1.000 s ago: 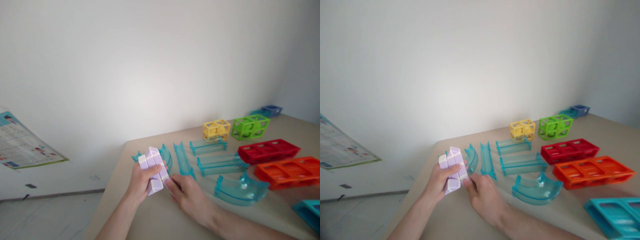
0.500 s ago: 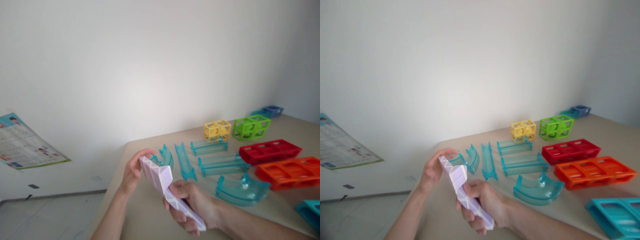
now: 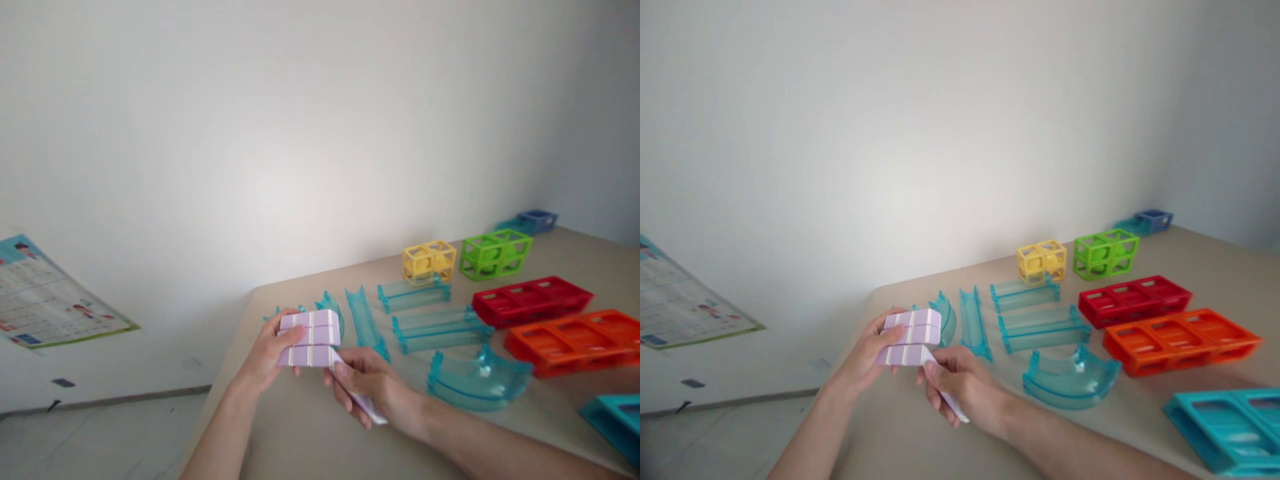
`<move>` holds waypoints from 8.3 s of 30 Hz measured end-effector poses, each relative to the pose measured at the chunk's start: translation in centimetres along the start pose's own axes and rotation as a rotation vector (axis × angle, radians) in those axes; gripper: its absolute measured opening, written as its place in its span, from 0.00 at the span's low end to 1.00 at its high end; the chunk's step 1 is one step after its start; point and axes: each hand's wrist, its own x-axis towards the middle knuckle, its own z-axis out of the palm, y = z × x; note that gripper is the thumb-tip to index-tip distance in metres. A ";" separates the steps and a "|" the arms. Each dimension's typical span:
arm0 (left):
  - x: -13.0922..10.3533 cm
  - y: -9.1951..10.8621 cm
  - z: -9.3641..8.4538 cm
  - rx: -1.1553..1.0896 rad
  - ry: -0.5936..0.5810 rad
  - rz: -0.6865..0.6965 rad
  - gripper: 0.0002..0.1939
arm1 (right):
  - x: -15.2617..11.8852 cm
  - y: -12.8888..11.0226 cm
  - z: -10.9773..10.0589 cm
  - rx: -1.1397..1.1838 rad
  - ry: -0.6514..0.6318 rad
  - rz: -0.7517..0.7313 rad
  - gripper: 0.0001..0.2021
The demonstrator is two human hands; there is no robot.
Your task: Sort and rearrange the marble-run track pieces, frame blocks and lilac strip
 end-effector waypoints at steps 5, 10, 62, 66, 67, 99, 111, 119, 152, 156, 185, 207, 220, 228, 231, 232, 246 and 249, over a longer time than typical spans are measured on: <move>0.0 0.2 -0.4 0.168 0.058 0.135 0.22 | 0.0 -0.2 0.1 0.051 0.046 0.077 0.24; -0.8 0.0 -0.6 0.783 -0.226 0.592 0.40 | -0.3 -0.1 0.6 -0.215 0.122 0.048 0.18; -1.1 -0.1 1.2 0.563 -0.141 0.489 0.15 | 0.1 -0.1 -1.2 0.004 0.236 -0.131 0.21; -1.4 0.4 1.3 0.553 -0.168 0.520 0.15 | 0.2 -0.1 -1.3 0.046 0.220 -0.106 0.20; -1.4 0.4 1.4 0.541 -0.164 0.529 0.15 | 0.2 0.0 -1.3 0.023 0.219 -0.112 0.20; -1.4 0.1 1.3 0.290 -0.229 0.074 0.17 | -1.3 -0.9 0.4 -0.864 0.428 -0.300 0.14; -1.2 -0.7 1.3 0.252 -0.170 0.246 0.19 | -1.0 -0.5 0.4 -0.627 0.430 -0.307 0.20; -1.0 -0.9 1.2 0.269 -0.120 0.285 0.22 | -0.8 0.6 0.7 -0.543 0.413 -0.281 0.20; -1.0 -0.9 0.6 0.261 -0.006 0.580 0.44 | -2.6 -0.9 1.4 -0.666 0.361 -0.431 0.22; -1.5 -1.9 1.8 0.095 -0.225 0.470 0.57 | -3.0 -1.0 1.9 -0.904 0.299 -0.591 0.10; -1.3 -0.9 2.7 -0.642 -0.698 -0.520 0.42 | -0.5 -0.6 -0.4 -0.506 0.417 -0.425 0.14; -1.7 0.2 0.7 -0.566 -0.629 -0.567 0.49 | 0.4 -0.4 -0.3 -0.094 0.431 -0.311 0.18; -0.2 -1.2 3.2 -0.351 0.270 0.131 0.15 | -0.2 0.8 -0.3 -0.242 0.439 -0.314 0.24; -0.6 -0.9 3.6 -0.289 0.174 0.066 0.21 | -0.7 -0.2 0.1 -0.317 0.403 -0.317 0.15; -0.8 -1.0 3.8 -0.289 0.160 0.080 0.22 | -0.8 -0.6 0.1 -0.299 0.377 -0.309 0.14; -0.9 -1.0 3.8 -0.300 0.165 0.082 0.22 | -0.9 -0.6 0.1 -0.302 0.371 -0.312 0.14; -1.3 -0.9 3.5 -0.246 0.060 0.151 0.15 | -1.0 -0.5 0.1 -0.543 0.430 -0.384 0.12; -1.5 -1.1 3.4 -0.176 0.082 0.179 0.13 | -0.7 -0.4 0.1 -0.455 0.453 -0.305 0.16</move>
